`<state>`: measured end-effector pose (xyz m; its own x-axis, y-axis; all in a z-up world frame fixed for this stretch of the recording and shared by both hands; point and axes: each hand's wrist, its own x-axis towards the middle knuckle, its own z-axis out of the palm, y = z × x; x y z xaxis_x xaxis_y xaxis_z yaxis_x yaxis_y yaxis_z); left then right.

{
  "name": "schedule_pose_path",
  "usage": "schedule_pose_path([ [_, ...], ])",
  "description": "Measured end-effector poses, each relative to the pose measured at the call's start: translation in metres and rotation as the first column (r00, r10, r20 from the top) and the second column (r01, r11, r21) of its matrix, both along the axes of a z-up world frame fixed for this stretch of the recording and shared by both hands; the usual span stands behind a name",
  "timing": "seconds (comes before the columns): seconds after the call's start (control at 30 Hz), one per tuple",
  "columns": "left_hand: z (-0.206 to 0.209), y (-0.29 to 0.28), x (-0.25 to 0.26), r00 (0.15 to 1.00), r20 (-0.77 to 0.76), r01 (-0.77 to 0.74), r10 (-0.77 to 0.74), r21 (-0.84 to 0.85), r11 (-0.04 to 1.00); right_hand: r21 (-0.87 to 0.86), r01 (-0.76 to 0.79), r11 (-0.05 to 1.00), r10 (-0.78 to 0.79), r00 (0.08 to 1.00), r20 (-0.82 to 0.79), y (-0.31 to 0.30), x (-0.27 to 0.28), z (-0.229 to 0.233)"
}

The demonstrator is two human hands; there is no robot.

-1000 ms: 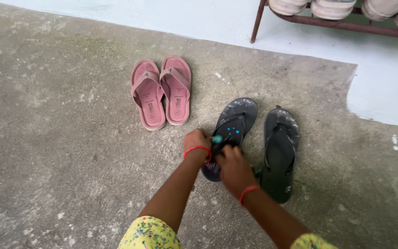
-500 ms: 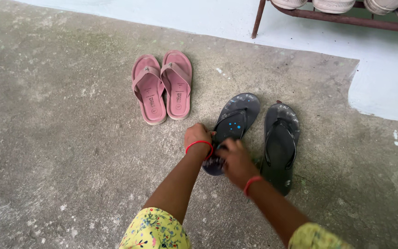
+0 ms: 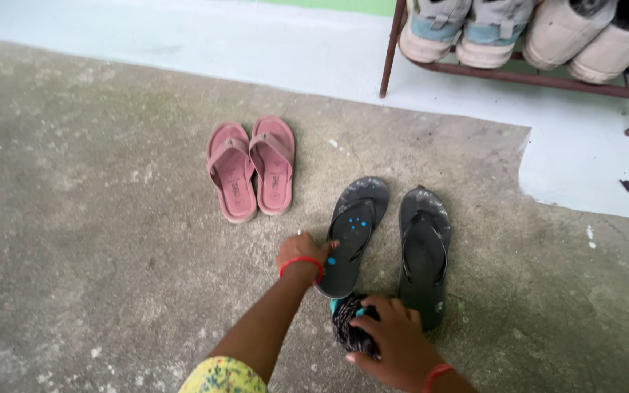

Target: The person wipes several pairs of shoes and flip-flops with a cloth. They handle grey sneakers, black shoes, black flip-flops, and pink flip-flops, wiping each pair and then placing them on a metal shoe rack.

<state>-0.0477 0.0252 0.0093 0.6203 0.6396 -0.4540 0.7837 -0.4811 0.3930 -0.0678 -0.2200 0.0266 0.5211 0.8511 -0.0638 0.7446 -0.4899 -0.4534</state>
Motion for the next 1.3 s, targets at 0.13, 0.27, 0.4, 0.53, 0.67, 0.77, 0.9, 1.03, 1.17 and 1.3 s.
schedule_pose_path([
  [0.13, -0.017, -0.005, -0.007, 0.999, -0.024, 0.045, -0.046, -0.038, 0.998, 0.232, 0.353, 0.906, -0.373, 0.926, 0.05, -0.027, 0.041, -0.006],
  [0.27, -0.052, 0.002, 0.0, 0.992, -0.038, 0.118, -0.12, -0.063, 0.991, -0.227, 0.745, 0.627, -0.773, 0.631, -0.063, -0.072, 0.079, -0.023],
  [0.4, -0.089, 0.016, 0.004, 0.993, 0.011, 0.122, -0.122, -0.183, 0.976, -0.53, 0.717, 0.452, -0.881, 0.452, -0.139, -0.094, 0.089, -0.063],
  [0.53, -0.112, 0.012, 0.005, 0.974, 0.144, -0.101, 0.175, -0.415, 0.904, -0.284, 0.8, 0.529, -0.849, 0.503, -0.164, -0.105, 0.091, -0.116],
  [0.67, -0.107, 0.0, 0.009, 0.907, 0.174, -0.186, 0.383, -0.651, 0.736, -0.409, 0.832, 0.376, -0.836, 0.115, -0.536, -0.098, 0.121, -0.149],
  [0.77, -0.093, -0.013, 0.018, 0.867, 0.179, -0.184, 0.465, -0.752, 0.632, -0.571, 0.755, 0.323, -0.731, -0.184, -0.657, -0.095, 0.148, -0.156],
  [0.9, -0.073, -0.023, 0.033, 0.862, 0.236, -0.128, 0.448, -0.755, 0.643, -0.492, 0.779, 0.39, -0.749, -0.042, -0.661, -0.1, 0.179, -0.144],
  [1.03, -0.051, -0.029, 0.05, 0.785, 0.31, -0.018, 0.537, -0.854, 0.519, -0.3, 0.756, 0.581, -0.617, 0.169, -0.769, -0.113, 0.207, -0.109],
  [1.17, -0.016, -0.03, 0.063, 0.726, 0.335, 0.035, 0.6, -0.89, 0.454, -0.217, 0.83, 0.514, -0.409, 0.015, -0.913, -0.118, 0.222, -0.052],
  [1.3, 0.035, -0.029, 0.079, 0.715, 0.48, 0.088, 0.508, -0.783, 0.616, -0.085, 0.831, 0.55, -0.382, 0.159, -0.911, -0.113, 0.233, 0.03],
])
